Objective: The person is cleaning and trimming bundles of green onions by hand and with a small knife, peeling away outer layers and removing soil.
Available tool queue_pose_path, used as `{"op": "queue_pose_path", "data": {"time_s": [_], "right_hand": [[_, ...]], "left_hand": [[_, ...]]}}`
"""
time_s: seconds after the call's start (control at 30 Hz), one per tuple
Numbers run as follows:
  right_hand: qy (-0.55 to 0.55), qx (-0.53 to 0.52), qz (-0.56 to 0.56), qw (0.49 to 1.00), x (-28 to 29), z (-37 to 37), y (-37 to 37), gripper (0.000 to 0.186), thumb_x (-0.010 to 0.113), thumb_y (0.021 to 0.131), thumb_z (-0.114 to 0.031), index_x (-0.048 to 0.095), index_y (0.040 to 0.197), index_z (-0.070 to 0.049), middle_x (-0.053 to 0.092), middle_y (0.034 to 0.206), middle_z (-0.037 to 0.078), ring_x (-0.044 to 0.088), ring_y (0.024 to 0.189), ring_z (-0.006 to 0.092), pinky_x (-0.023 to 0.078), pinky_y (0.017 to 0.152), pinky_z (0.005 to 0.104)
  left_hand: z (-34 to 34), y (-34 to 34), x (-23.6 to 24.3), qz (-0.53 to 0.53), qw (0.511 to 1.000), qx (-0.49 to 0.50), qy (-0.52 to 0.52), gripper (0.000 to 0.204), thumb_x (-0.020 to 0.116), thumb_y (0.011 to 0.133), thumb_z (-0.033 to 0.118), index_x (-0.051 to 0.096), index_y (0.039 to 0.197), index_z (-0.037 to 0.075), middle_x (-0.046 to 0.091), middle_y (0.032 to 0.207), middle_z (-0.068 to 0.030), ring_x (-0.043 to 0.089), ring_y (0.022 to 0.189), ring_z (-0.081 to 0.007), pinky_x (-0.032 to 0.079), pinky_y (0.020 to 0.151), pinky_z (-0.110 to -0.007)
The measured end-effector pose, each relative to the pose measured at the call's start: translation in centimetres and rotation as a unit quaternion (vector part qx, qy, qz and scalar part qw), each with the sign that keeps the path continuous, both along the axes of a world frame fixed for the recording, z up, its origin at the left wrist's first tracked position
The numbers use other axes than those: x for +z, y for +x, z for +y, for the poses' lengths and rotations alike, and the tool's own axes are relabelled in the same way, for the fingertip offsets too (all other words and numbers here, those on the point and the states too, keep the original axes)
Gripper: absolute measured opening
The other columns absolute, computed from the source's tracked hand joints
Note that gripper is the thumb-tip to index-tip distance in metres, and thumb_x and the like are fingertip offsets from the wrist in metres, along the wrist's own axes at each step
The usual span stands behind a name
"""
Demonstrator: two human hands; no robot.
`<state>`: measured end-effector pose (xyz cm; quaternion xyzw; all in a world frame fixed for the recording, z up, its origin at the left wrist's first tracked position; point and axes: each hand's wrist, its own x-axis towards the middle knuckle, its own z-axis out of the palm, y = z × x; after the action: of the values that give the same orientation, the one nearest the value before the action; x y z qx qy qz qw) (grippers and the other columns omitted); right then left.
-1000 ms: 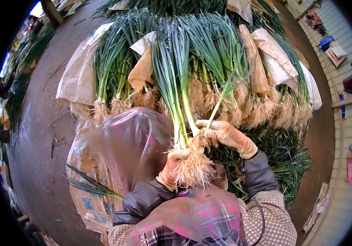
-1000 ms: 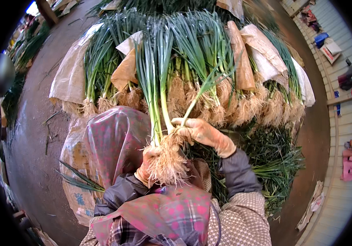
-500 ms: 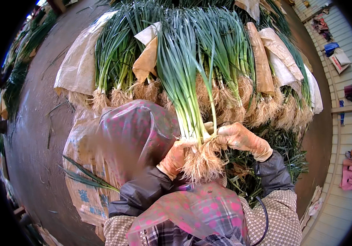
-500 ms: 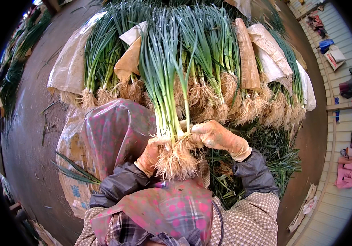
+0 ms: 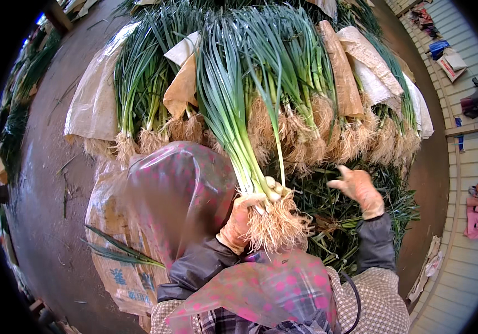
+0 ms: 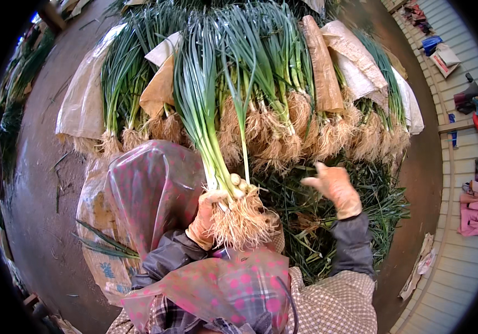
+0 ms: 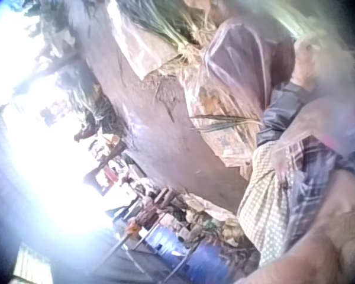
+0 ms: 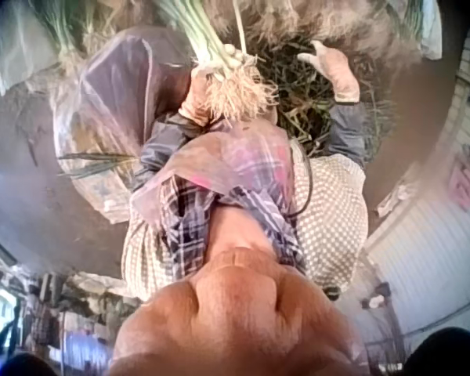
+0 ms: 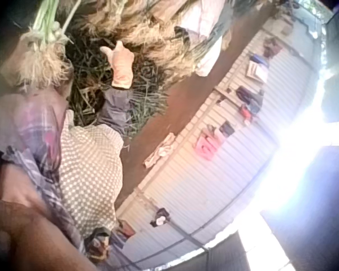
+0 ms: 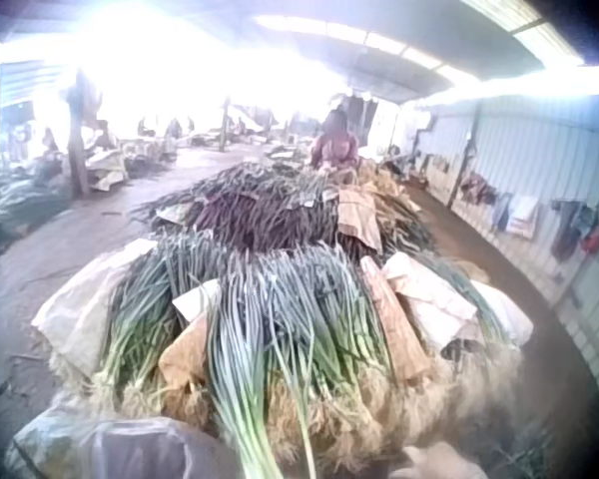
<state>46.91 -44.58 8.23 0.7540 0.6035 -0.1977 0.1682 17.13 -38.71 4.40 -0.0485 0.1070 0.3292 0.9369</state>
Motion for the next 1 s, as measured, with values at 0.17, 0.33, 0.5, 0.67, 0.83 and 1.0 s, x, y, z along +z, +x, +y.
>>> {"op": "queue_pose_path", "data": {"time_s": [0.17, 0.33, 0.5, 0.67, 0.83, 1.0], "right_hand": [[0.145, -0.172, 0.540, 0.811, -1.1, 4.2, -11.7, 0.028, 0.053, 0.101, -0.024, 0.060, 0.106, 0.003, 0.067, 0.080, 0.006, 0.061, 0.066, 0.0128, 0.050, 0.059, 0.0245], [0.320, -0.317, 0.472, 0.758, -4.1, 6.1, -6.2, 0.029, 0.039, 0.105, -0.021, 0.060, 0.094, -0.004, 0.063, 0.076, 0.005, 0.057, 0.060, 0.0104, 0.051, 0.050, 0.0233], [0.185, 0.060, 0.260, 0.946, -2.5, 5.1, -10.9, 0.029, 0.057, 0.098, -0.036, 0.063, 0.103, -0.009, 0.067, 0.084, 0.003, 0.066, 0.071, 0.0184, 0.057, 0.065, 0.0318], [0.373, -0.151, 0.142, 0.904, -2.1, 5.7, -5.9, 0.043, 0.060, 0.092, -0.048, 0.065, 0.113, -0.011, 0.067, 0.111, 0.013, 0.068, 0.092, 0.0245, 0.057, 0.075, 0.0357], [0.298, 0.003, -0.095, 0.950, -7.2, 5.3, 1.4, 0.037, 0.063, 0.089, -0.051, 0.068, 0.085, -0.014, 0.063, 0.065, 0.003, 0.060, 0.056, 0.0203, 0.047, 0.051, 0.0380], [0.524, 0.144, -0.201, 0.815, 5.1, 3.7, -5.5, 0.022, 0.062, 0.095, -0.034, 0.069, 0.082, -0.018, 0.053, 0.055, -0.006, 0.043, 0.043, 0.0066, 0.033, 0.039, 0.0235]], "left_hand": [[-0.8, 0.4, -2.0, 0.166, 0.974, -0.088, 0.126, 0.022, 0.059, 0.082, 0.005, 0.060, 0.103, 0.002, 0.063, 0.104, -0.0072, 0.059, 0.101, -0.0158, 0.046, 0.087, -0.027], [-0.7, -1.6, -0.7, 0.119, 0.985, -0.035, 0.122, 0.024, 0.056, 0.076, 0.007, 0.060, 0.099, 0.000, 0.064, 0.097, -0.0118, 0.059, 0.109, -0.0238, 0.041, 0.101, -0.032], [-1.5, -0.8, -2.0, 0.165, 0.979, -0.084, 0.091, 0.034, 0.057, 0.080, 0.010, 0.058, 0.113, 0.001, 0.065, 0.107, -0.0145, 0.063, 0.096, -0.0239, 0.050, 0.090, -0.034], [-1.7, 0.6, 0.7, 0.017, 0.994, -0.013, 0.105, 0.087, 0.058, 0.078, 0.018, 0.018, 0.156, 0.022, 0.042, 0.144, -0.0213, 0.060, 0.108, -0.0341, 0.054, 0.088, -0.039], [-0.7, -0.1, -1.6, 0.038, 0.981, -0.111, 0.155, 0.070, 0.063, 0.075, 0.025, 0.042, 0.140, 0.008, 0.060, 0.099, -0.0085, 0.054, 0.097, -0.0234, 0.049, 0.088, -0.038], [0.0, 0.0, 2.1, -0.018, 1.000, 0.004, 0.022, 0.045, 0.060, 0.072, 0.008, 0.054, 0.116, 0.004, 0.065, 0.103, -0.0155, 0.059, 0.107, -0.0295, 0.048, 0.101, -0.042]]}}
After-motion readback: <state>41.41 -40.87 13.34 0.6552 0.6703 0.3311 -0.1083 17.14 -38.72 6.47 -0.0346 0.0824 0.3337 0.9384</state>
